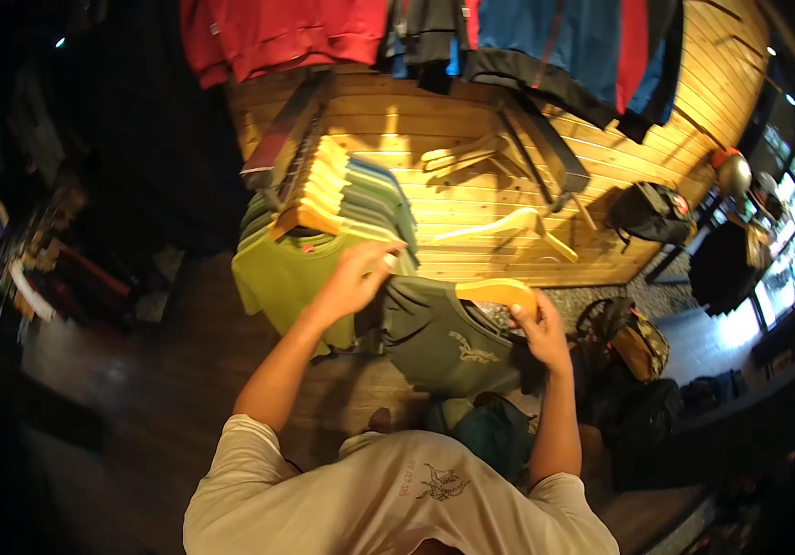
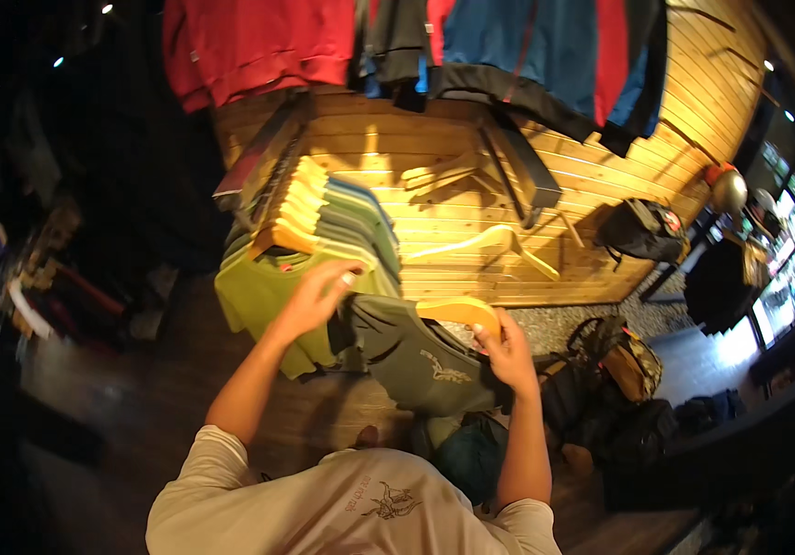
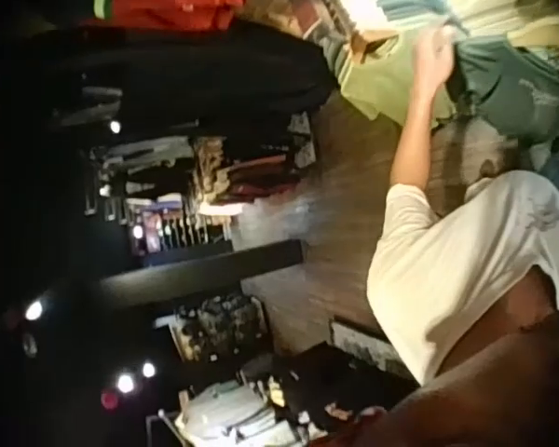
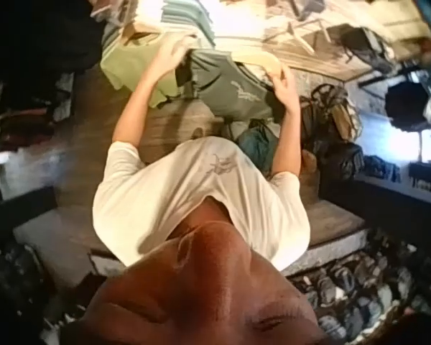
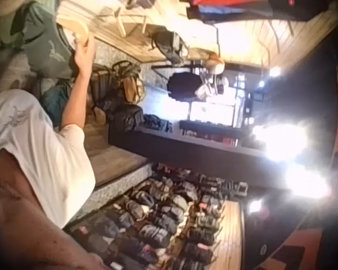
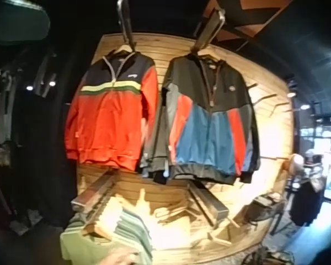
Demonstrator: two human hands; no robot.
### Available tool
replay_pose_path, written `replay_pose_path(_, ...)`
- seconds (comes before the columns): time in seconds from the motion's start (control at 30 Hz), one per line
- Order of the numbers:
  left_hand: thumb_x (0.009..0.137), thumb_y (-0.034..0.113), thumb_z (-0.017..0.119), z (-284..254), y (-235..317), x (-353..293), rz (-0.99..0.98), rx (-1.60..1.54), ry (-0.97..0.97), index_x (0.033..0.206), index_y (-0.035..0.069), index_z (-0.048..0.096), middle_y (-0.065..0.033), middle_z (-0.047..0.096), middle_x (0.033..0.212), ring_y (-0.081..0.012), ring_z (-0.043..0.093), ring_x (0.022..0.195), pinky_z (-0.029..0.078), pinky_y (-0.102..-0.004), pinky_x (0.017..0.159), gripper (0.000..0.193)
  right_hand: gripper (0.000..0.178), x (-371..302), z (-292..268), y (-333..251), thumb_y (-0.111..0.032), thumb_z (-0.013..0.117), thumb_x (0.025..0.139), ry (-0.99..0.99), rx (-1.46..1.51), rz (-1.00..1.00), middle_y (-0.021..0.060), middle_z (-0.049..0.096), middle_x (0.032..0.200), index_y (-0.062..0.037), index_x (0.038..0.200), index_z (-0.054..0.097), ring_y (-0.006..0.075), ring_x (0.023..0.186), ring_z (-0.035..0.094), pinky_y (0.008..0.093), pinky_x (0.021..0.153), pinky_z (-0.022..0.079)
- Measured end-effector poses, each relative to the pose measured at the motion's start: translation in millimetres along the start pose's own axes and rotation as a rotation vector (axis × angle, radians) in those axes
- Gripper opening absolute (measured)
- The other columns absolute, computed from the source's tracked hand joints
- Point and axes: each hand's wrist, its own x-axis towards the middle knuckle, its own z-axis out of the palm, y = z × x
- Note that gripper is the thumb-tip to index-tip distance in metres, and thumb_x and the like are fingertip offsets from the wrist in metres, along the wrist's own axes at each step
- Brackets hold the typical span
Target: Placing various garments onto wooden hangers and organizing them on a display rack in a retail store.
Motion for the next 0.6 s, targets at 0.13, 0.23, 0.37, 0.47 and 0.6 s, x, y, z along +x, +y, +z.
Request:
replay_pose_path(0.13,0.097,0.034,0.065,15,27,-41,-0.097,0.263,-0.216,0.131,0.007,0.064,-0.0184,0.067,0.119,-0.0378,0.061,0.110,0.044,-0.0445,0.100,0.043,0.025,33,67,11,-0.019,0.067,0.098,-0.224,-0.112,-0.064,0.0025,0.062,0.091,0.0012,0.112,0.061,0.0108,0.081,0.058,0.0265,0.073,0.049)
replay_pose_path(0.23,0.094,0.032,0.068,7,7,-76,-0.149,0.315,-0.038,0.115,0.005,0.066,-0.0182,0.066,0.099,-0.0389,0.061,0.095,0.045,-0.0453,0.087,0.034,0.025,46,117,5,-0.022,0.068,0.097,-0.332,-0.139,-0.077,0.0055,0.065,0.086,-0.0011,0.111,0.063,0.0108,0.077,0.058,0.0272,0.070,0.047)
replay_pose_path(0.37,0.092,0.028,0.070,-32,-14,-106,-0.198,0.347,0.049,0.101,0.003,0.064,-0.0172,0.063,0.084,-0.0387,0.060,0.082,0.044,-0.0462,0.076,0.027,0.036,66,164,-12,-0.027,0.069,0.097,-0.427,-0.191,-0.126,0.0099,0.070,0.101,-0.0020,0.122,0.063,0.0140,0.088,0.065,0.0290,0.077,0.050)
replay_pose_path(0.47,0.092,0.028,0.070,-58,-27,-116,-0.216,0.373,0.075,0.099,0.003,0.065,-0.0169,0.063,0.083,-0.0385,0.060,0.080,0.045,-0.0463,0.074,0.026,0.040,87,193,-24,-0.029,0.068,0.097,-0.394,-0.027,-0.174,0.0102,0.071,0.115,-0.0040,0.128,0.063,0.0162,0.101,0.068,0.0315,0.083,0.053)
replay_pose_path(0.6,0.091,0.029,0.070,-93,-57,-125,-0.192,0.435,0.107,0.100,0.003,0.066,-0.0165,0.064,0.083,-0.0370,0.062,0.080,0.045,-0.0450,0.074,0.027,0.036,110,243,-52,-0.032,0.066,0.098,-0.344,-0.105,-0.276,0.0123,0.073,0.104,-0.0031,0.120,0.067,0.0196,0.091,0.070,0.0333,0.079,0.053)
